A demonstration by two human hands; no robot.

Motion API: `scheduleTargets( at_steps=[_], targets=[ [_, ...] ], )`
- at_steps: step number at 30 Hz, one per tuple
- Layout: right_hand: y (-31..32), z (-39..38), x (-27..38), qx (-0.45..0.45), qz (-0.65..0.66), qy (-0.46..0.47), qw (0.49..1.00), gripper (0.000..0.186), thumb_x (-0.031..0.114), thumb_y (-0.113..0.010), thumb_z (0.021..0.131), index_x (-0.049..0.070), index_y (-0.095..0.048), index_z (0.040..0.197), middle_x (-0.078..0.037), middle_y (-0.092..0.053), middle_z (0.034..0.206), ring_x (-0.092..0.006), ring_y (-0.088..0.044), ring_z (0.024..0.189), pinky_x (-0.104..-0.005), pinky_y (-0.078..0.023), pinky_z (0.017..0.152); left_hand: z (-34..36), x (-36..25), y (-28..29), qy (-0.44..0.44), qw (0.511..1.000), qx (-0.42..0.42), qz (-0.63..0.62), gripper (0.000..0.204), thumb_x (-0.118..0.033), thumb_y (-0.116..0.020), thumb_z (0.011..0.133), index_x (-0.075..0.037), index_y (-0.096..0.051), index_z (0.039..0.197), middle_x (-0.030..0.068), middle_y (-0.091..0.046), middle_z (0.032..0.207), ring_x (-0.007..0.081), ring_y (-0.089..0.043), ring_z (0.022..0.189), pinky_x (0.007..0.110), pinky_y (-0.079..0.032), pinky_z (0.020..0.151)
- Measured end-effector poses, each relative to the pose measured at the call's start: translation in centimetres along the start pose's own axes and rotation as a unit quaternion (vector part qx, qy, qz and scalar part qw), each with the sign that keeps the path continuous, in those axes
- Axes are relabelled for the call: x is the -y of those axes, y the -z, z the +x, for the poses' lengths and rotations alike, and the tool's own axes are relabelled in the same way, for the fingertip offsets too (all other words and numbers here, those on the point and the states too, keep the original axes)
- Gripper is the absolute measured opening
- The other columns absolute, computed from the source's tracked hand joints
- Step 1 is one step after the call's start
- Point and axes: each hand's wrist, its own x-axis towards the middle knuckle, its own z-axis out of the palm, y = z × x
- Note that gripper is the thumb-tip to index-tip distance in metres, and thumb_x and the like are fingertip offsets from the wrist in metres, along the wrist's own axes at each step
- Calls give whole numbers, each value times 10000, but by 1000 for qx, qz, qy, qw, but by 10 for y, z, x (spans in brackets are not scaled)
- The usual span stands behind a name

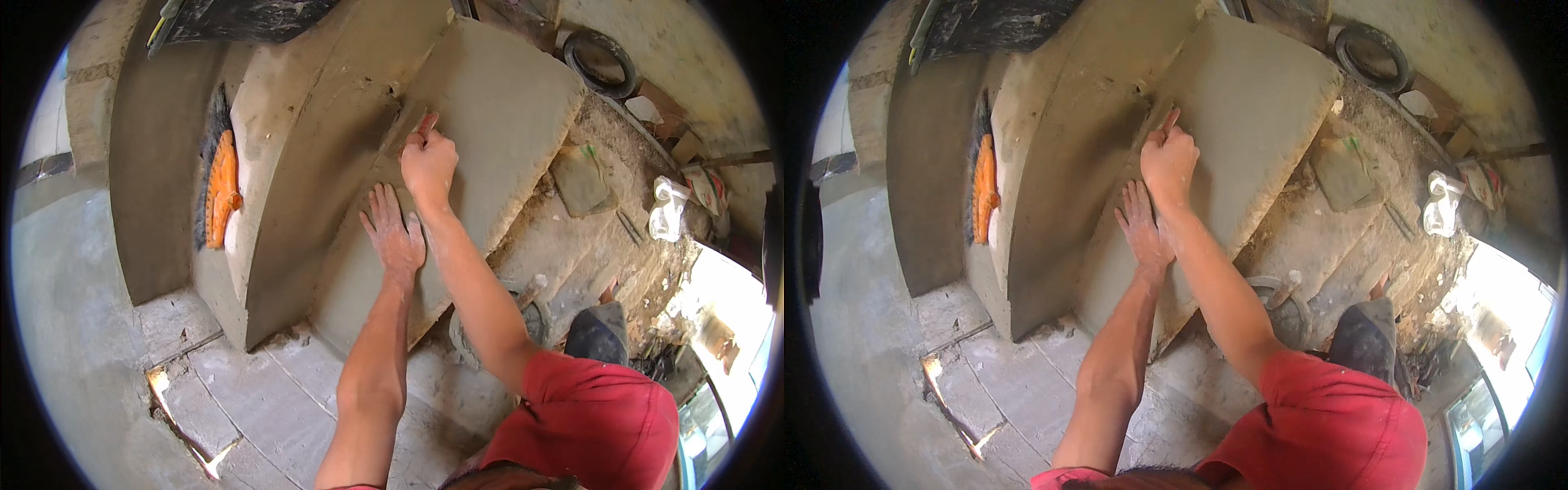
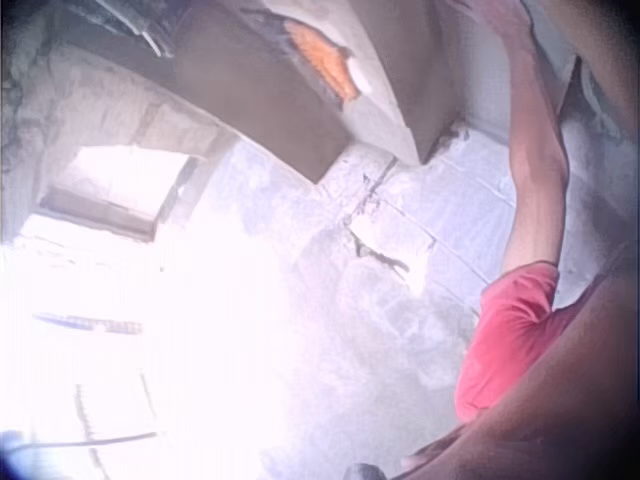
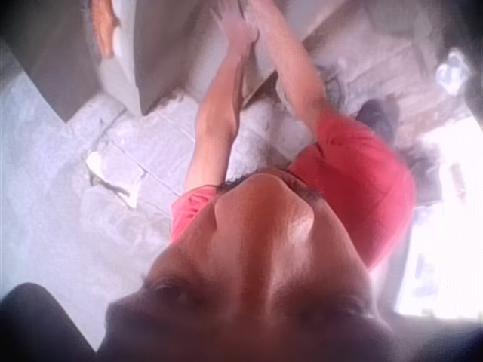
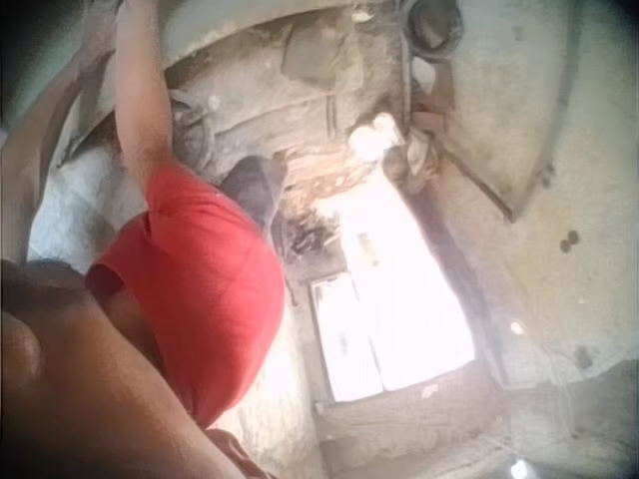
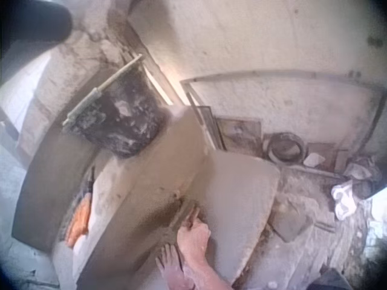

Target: The person applies and smooths plaster onto a curved staircase using a trowel and a hand float. They repeatedly scoop plaster from a bucket, spread it on the stair treads and risers, and smooth the surface to create an even finish.

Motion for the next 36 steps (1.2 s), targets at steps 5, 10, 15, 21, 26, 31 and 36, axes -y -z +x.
scheduleTargets(
  at_steps=[5, 10, 15, 21, 26, 31, 36],
  targets=[
    [-39, 30, 10, -8, 81, -13, 997, 261, 127, -645, 923, -104, -665, 803, -318, -683, 735, -491, -721, 731, -535, -542, 706, -2, -5, 8, 4, 1000, 6, -14, 796, -355, -473, 1039, -35, -221, 1722, 157, -185, 1811, 359, -135, 1676, 633, -40, 1338],
    [-10, 14, 38, 6, 81, 53, 995, 307, 166, -641, 933, -105, -689, 797, -328, -683, 733, -494, -728, 742, -537, -551, 713, -3, -7, 8, 15, 1000, 12, -13, 800, -324, -507, 1024, -38, -235, 1721, 150, -174, 1814, 359, -139, 1674, 632, -46, 1339],
    [20, 43, 25, -26, -42, 65, 997, 321, 189, -652, 928, -109, -725, 835, -339, -711, 805, -511, -733, 805, -552, -577, 778, -2, -9, 9, 14, 1000, 6, -17, 802, -305, -514, 1019, -59, -231, 1727, 133, -166, 1820, 363, -138, 1675, 629, -43, 1341],
    [-30, 84, 57, 5, -29, 19, 999, 328, 183, -678, 913, -134, -718, 837, -351, -733, 864, -544, -732, 894, -554, -590, 821, -1, -10, 13, 10, 1000, 19, -11, 796, -303, -511, 1022, -77, -231, 1731, 124, -177, 1819, 377, -145, 1672, 632, -43, 1341],
    [26, 102, 96, 61, 109, 67, 990, 245, 113, -653, 956, -66, -752, 821, -155, -740, 725, -197, -651, 572, -382, -562, 594, -2, -5, 5, -12, 1000, -20, 3, 788, -300, -522, 1028, -83, -238, 1730, 132, -205, 1810, 383, -171, 1664, 646, -61, 1335],
    [80, 95, 84, -35, 133, 118, 983, 347, 174, -639, 973, -117, -731, 808, -280, -740, 726, -383, -792, 754, -456, -624, 774, -3, -12, 13, -8, 1000, -30, -7, 793, -310, -544, 1026, -86, -247, 1726, 133, -225, 1804, 384, -195, 1658, 651, -85, 1332],
    [58, 73, 22, 26, 114, 42, 992, 428, 223, -602, 1036, -97, -736, 786, -215, -747, 701, -289, -779, 663, -421, -601, 691, 23, -51, 24, -101, 995, -1, -8, 797, -343, -558, 1033, -92, -252, 1724, 116, -231, 1804, 358, -200, 1659, 630, -93, 1340]
  ],
)
